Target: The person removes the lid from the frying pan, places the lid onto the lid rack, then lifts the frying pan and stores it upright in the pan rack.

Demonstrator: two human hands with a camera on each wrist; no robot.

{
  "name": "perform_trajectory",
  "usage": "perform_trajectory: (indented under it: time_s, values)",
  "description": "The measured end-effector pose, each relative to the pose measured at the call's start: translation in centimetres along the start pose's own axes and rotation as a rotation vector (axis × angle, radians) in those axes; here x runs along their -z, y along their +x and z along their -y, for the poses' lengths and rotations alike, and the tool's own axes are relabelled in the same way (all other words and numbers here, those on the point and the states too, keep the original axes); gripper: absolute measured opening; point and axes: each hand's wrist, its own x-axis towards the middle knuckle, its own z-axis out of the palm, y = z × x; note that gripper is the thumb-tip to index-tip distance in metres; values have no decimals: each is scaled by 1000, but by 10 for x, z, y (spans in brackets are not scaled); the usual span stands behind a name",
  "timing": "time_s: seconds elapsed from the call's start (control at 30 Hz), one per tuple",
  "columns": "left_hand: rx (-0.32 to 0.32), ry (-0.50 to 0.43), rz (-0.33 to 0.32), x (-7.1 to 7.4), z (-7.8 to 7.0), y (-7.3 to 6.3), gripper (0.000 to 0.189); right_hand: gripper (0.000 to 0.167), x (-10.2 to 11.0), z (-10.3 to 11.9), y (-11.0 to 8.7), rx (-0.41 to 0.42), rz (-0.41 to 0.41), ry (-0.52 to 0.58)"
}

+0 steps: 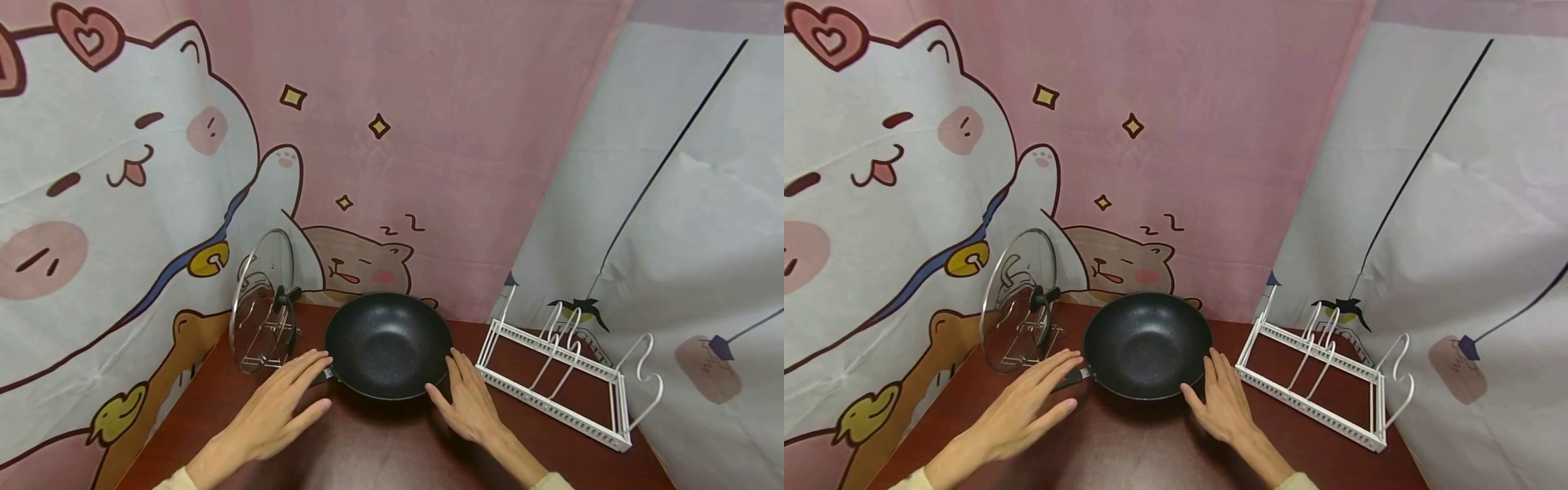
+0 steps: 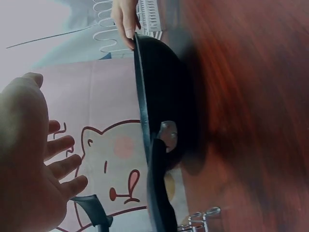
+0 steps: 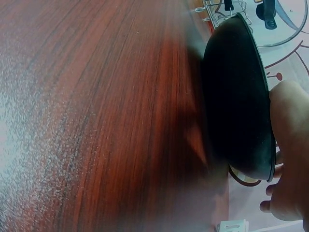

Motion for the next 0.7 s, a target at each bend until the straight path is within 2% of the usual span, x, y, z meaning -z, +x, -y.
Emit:
perform_trajectory:
  time_s: [0.33,0.7]
  values:
    - [52,-24,58,-10,13,-5,55,83,0,0,0,1,-5,3]
    - [93,-12,46,-23,32,-9,54,84,-2,-1,0,-6,-1,3]
